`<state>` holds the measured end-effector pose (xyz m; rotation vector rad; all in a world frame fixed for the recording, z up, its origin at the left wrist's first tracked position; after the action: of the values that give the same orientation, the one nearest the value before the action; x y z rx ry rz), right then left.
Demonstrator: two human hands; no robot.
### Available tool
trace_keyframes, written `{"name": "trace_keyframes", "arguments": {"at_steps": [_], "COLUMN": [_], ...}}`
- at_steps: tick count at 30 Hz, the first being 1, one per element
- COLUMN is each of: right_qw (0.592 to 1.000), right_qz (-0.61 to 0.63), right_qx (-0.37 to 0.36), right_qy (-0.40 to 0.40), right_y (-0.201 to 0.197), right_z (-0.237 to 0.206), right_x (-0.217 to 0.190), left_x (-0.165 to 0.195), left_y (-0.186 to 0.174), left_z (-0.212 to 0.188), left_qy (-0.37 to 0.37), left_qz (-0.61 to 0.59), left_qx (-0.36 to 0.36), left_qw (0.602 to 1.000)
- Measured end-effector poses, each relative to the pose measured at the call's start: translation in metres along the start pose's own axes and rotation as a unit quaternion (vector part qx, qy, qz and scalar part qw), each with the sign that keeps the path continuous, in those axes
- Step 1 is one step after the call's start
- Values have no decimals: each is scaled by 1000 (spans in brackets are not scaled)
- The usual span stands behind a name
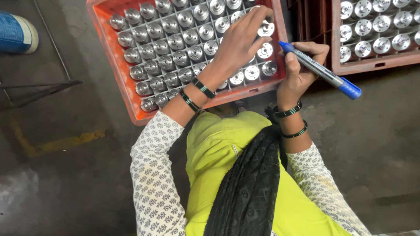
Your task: The person picks up cylindrical machined metal parts one at a time from a tray, marks each part with a blue marker, and places the marked part into an adjacent tray. They repeat this marking and sorting cycle continuously across the work table.
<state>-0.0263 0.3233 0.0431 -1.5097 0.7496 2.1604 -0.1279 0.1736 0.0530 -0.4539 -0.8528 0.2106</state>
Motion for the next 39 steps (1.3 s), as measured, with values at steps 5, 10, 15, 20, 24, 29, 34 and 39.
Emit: {"name": "trace_keyframes", "arguments": {"at_steps": [5,10,15,20,24,29,34,39], "right_qw": [1000,1000,1000,1000,1000,1000,997,988], "right_qz": [23,25,13,6,8,-7,-47,-90], "right_qx": [0,-5,-12,-15,-17,-13,-31,-104], "right_qy": [-1,-4,-7,-4,-12,-10,-47,-72], "right_y": [-1,-3,-1,2,4,6,7,14], "right_z": [0,-1,-2,-3,-2,-2,-3,-23], "right_x": [4,4,2,0,-4,-3,3,-1], "left_x": [-7,-12,-33,-34,-15,-4,10,9], "left_y": [9,-29,-35,-7,-32,-141,-102,-50], "left_z": [5,6,-16,-33,-14,-20,-58,-98], "left_qy": [-17,31,29,97,67,-343,-408,-429], "left_qz": [-5,152,319,415,403,3,-494,-560], "left_qx": [-27,-16,-108,-75,-95,-34,116,212], "left_qw": [999,988,941,901,908,939,758,676]}}
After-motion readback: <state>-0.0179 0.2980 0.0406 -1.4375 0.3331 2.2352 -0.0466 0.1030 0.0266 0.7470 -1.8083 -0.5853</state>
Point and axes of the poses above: each hand's wrist, its own z-axis towards the middle knuckle, its own y-axis out of the palm, x = y × z, the point moved 4 cm from there along z, towards the middle knuckle, and after that the axes turned 12 degrees about x, right-handed, at the moved point
